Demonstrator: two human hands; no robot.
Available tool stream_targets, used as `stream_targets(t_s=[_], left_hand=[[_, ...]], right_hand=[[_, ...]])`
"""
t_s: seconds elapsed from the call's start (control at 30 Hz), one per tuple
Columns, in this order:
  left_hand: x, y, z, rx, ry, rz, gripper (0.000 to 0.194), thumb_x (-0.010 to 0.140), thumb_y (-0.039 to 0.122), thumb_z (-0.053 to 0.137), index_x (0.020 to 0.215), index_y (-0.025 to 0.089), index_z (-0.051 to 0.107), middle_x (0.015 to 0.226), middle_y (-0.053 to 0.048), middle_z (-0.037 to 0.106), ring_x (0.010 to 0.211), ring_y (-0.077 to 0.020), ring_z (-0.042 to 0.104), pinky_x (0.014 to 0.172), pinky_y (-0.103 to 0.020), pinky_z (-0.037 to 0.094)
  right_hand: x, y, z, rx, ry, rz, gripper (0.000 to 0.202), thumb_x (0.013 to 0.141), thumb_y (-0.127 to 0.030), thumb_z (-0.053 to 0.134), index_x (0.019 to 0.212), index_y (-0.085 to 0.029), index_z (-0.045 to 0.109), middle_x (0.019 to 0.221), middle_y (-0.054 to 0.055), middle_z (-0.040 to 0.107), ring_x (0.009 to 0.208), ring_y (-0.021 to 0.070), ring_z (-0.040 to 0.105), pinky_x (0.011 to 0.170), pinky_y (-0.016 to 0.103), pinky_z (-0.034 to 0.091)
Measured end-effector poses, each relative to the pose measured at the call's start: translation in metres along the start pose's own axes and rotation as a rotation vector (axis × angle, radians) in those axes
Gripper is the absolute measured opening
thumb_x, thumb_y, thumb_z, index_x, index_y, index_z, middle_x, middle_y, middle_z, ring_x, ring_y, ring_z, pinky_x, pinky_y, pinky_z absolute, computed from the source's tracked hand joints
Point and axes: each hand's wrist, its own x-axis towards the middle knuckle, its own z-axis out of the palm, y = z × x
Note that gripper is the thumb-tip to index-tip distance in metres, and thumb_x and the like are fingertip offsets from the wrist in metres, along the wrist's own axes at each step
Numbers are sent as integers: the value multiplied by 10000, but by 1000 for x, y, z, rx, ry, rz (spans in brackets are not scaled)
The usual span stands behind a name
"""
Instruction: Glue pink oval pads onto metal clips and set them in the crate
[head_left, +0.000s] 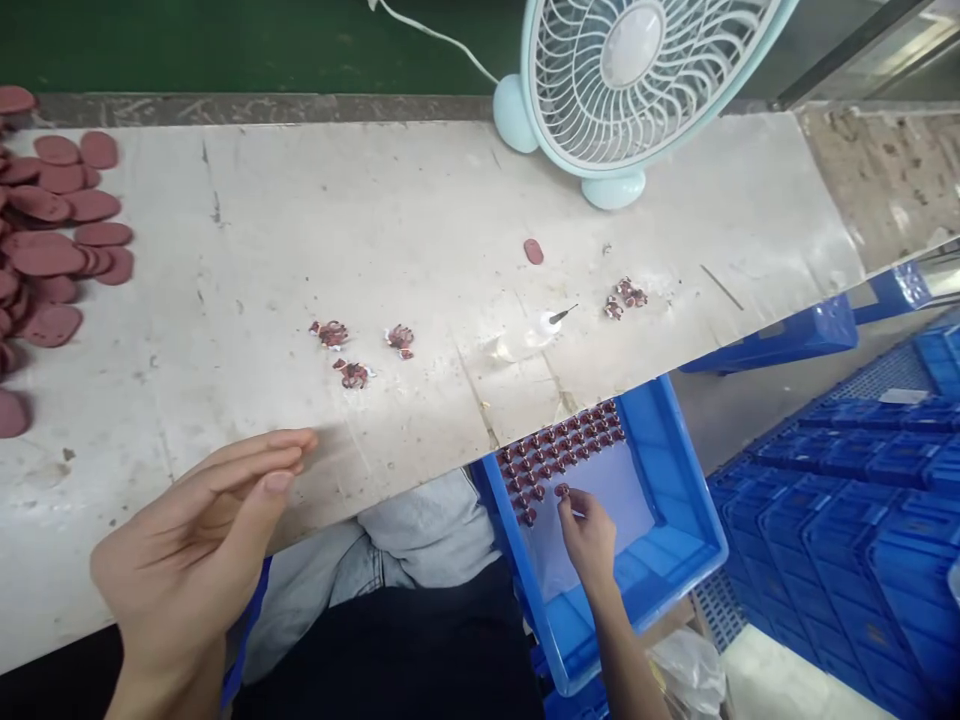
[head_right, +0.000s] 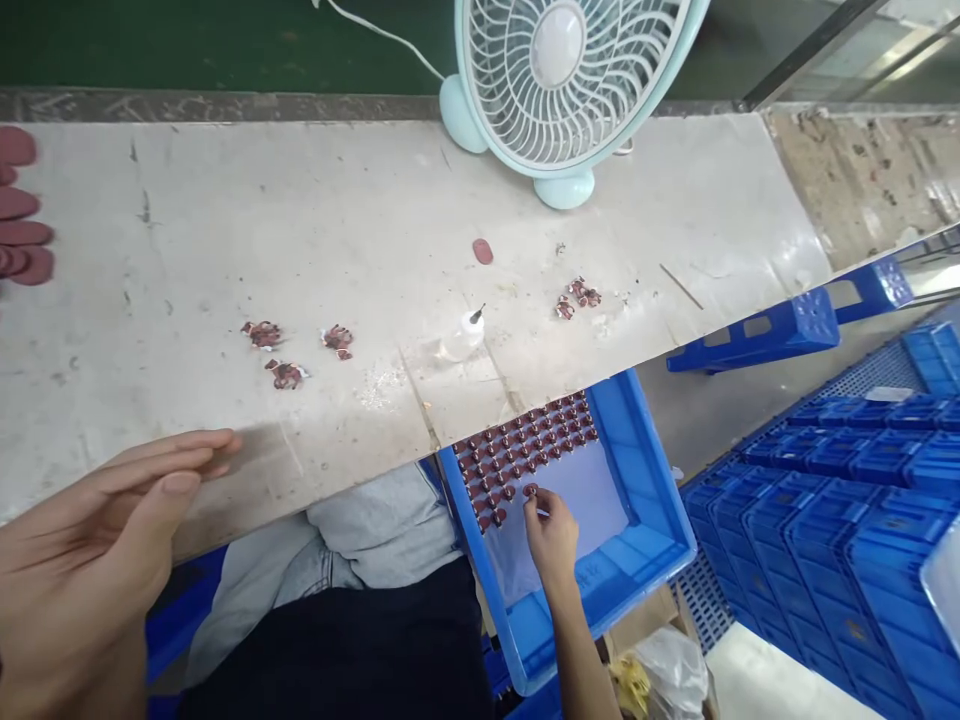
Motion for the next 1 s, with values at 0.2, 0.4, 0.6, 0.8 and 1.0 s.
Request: stream_targets(t_s=[0.2, 0.4, 0.6, 0.8, 1.0], left_hand=[[-1, -2, 1, 44, 12, 4, 221, 741, 60, 783, 894, 213, 826, 916, -44, 812, 844, -294, 775, 831, -537, 647], [0, -1, 1, 48, 14, 5, 231, 743, 52, 780, 897, 216, 828, 911, -38, 812, 852, -270, 777, 808, -471, 664], [1, 0, 3, 34, 13, 27, 237, 755, 54, 774, 911, 224, 824, 905, -13, 815, 842, -237, 776, 759, -406, 676], [1, 1, 4, 49, 32, 11, 189, 738, 65, 793, 868, 200, 819, 889, -25, 814, 824, -256, 779, 746, -433, 673], [0, -2, 4, 24, 22, -34, 169, 766, 59, 779, 879, 180, 810, 898, -34, 809, 862, -237, 772, 796, -397, 664]], right_hand=[[5, 19, 18, -98, -49, -22, 269, 993, -390, 636, 1129, -160, 665, 1063, 54, 706, 855, 175, 692, 810, 385, 595], [5, 21, 25, -156, -59, -32, 276, 992, -385, 638, 1153, -162, 661, 1096, 60, 702, 886, 185, 692, 829, 398, 592], [2, 20, 27, -196, -51, -26, 285, 993, -386, 636, 1171, -164, 658, 1105, 62, 701, 900, 190, 694, 838, 406, 591], [1, 15, 27, -199, -48, -35, 289, 994, -385, 635, 1175, -161, 655, 1104, 62, 701, 914, 195, 694, 845, 412, 589], [2, 10, 23, -193, -47, -29, 320, 987, -433, 629, 1153, -162, 666, 1083, 62, 717, 882, 190, 699, 843, 411, 583]])
